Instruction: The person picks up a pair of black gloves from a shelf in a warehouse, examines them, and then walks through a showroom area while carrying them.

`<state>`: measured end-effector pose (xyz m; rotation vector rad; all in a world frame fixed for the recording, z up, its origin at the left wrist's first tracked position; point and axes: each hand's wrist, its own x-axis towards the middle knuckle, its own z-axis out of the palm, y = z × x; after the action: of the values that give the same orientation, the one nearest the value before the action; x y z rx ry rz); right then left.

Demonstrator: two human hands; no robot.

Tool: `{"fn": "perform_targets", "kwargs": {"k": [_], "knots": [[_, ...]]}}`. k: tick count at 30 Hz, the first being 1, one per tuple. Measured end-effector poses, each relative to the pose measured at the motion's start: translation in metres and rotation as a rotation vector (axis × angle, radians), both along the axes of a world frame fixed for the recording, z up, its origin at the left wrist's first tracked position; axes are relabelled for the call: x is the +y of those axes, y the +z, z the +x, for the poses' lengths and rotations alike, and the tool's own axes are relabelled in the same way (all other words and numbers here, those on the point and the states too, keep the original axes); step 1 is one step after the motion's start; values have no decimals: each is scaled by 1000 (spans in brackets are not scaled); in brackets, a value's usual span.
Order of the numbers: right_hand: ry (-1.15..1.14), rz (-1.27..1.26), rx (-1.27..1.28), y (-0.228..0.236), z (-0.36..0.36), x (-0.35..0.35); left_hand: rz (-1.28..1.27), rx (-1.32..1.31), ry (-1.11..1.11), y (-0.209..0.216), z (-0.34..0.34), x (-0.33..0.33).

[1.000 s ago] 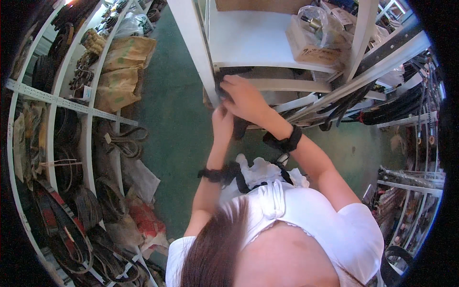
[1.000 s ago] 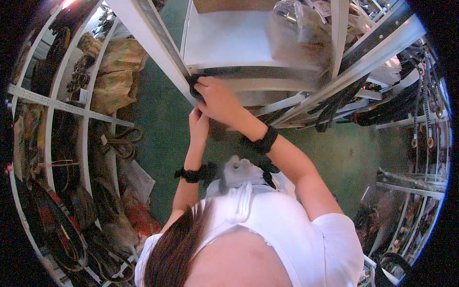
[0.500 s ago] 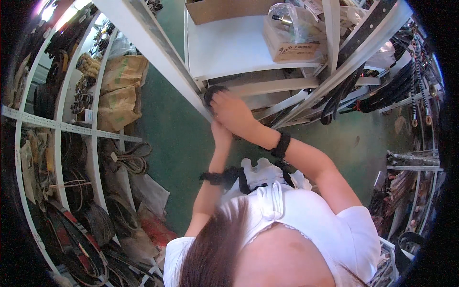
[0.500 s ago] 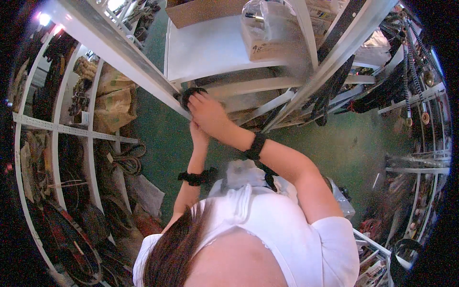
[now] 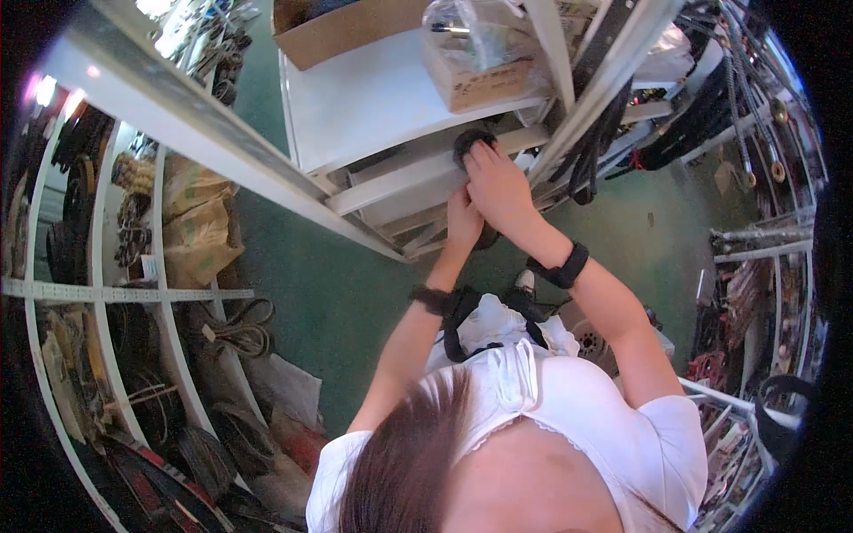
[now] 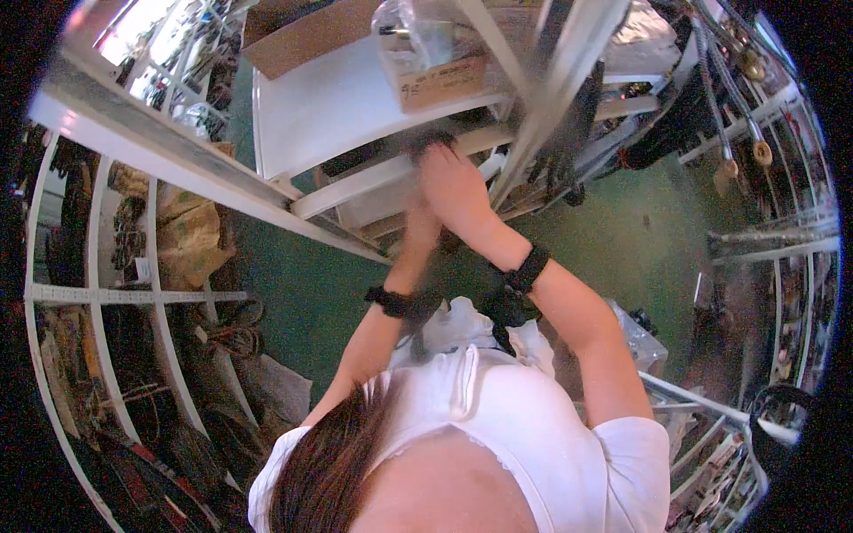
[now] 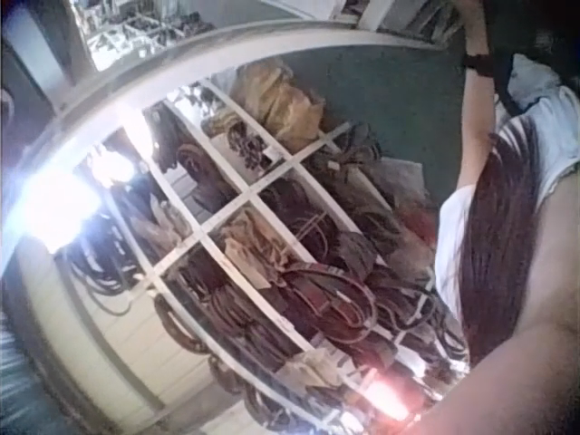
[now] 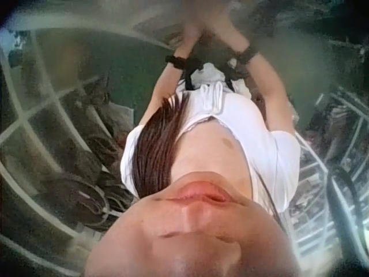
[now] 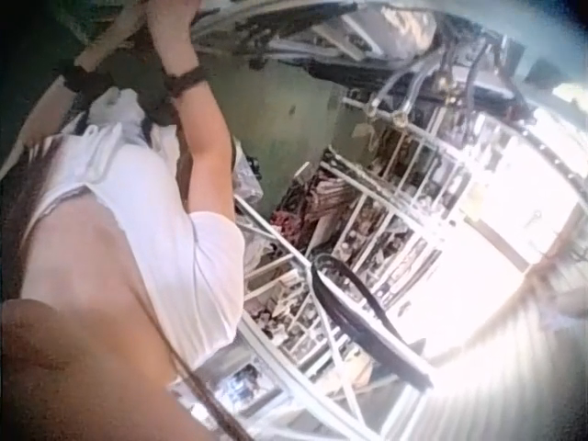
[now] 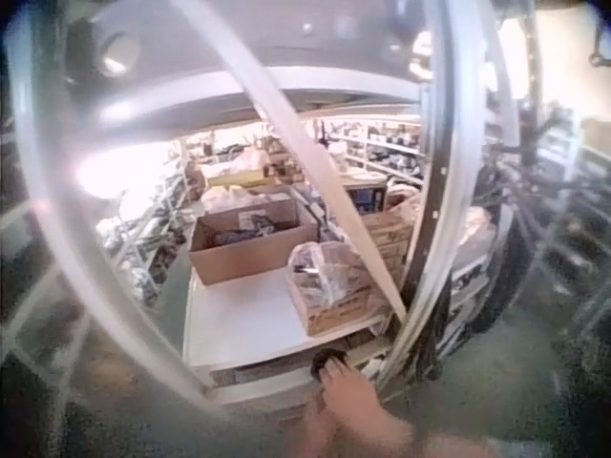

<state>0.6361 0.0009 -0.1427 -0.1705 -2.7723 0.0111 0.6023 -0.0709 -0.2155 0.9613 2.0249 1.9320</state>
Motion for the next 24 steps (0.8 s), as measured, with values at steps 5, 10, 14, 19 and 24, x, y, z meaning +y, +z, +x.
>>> {"fn": "perform_targets", "kwargs": {"k": [5,10,14,19,24], "knots": [[-184,40,121,-11,13,30,29,75,-93,-3,1,35],[-334,110,40,-12,16,47,-287,64,-250,-20,-12,66],[-319,184,182,-18,6,43,-119,-52,-316,-58,-34,84],[-443,12,63,-12,10,46,-76,-7,-387,-12,-21,65],[-428,58,194,-12,21,45,-399,0,-231,34,-1,48]]}}
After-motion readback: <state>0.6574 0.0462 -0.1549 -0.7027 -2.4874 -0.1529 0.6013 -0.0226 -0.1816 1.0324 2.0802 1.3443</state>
